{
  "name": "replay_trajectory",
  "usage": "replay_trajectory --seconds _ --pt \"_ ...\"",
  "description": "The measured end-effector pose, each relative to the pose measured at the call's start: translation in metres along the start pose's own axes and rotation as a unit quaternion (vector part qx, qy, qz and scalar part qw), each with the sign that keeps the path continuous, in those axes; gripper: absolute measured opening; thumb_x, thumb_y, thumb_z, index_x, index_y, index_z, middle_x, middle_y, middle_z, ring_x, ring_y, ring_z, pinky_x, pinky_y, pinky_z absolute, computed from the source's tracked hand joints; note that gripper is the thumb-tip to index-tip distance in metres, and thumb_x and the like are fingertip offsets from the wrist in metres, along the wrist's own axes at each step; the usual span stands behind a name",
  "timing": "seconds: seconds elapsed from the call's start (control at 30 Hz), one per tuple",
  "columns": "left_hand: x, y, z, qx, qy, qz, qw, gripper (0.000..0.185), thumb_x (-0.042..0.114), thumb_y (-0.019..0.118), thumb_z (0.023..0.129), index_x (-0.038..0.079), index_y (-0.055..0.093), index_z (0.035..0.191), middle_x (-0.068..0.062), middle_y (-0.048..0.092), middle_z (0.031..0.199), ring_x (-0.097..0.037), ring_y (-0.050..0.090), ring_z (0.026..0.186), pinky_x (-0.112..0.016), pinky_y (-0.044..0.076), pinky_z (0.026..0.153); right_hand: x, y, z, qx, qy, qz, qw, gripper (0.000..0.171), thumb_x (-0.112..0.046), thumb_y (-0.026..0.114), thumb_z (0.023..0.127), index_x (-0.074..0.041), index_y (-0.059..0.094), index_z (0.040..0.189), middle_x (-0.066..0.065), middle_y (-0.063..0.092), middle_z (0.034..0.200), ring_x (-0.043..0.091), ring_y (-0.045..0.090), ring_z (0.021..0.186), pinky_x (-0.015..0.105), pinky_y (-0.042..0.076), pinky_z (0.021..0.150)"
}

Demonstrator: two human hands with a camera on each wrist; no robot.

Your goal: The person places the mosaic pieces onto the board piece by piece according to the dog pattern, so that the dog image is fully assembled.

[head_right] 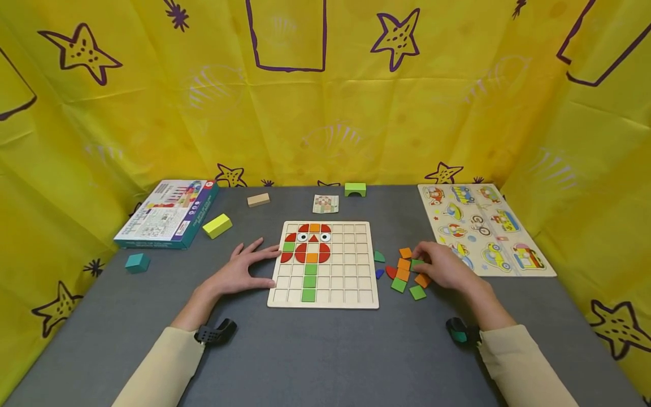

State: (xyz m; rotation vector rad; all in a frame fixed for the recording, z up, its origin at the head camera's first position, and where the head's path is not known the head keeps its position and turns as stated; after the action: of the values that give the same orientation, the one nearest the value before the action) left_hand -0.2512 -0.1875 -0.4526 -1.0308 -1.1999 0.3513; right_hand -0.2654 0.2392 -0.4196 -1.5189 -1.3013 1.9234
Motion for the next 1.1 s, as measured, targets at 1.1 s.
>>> replay_trajectory --seconds 1.1 --pt "0.002 -0.002 -0.001 0.006 0.005 0.002 1.0000 0.076 0.050 0.080 0.083 0.020 0.055 0.148 0.002 0.041 0.158 -0.036 0.010 0.152 -0.063 -0.008 0.115 -0.021 0.007 0.037 0.008 -0.017 0.008 1.000 0.014 0.002 0.065 0.095 -0.002 0.070 0.108 0.006 0.068 0.097 0.023 0.060 0.085 0.042 0.052 0.077"
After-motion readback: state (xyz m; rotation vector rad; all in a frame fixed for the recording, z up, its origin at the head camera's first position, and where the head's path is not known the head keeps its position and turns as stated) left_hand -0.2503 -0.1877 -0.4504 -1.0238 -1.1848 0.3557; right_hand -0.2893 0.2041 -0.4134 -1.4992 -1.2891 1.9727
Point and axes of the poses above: each hand's wrist, its own z-axis towards the middle knuckle, its own y-axis out of the palm, x = y × z, the point moved 7 cm from there along z, towards the middle knuckle
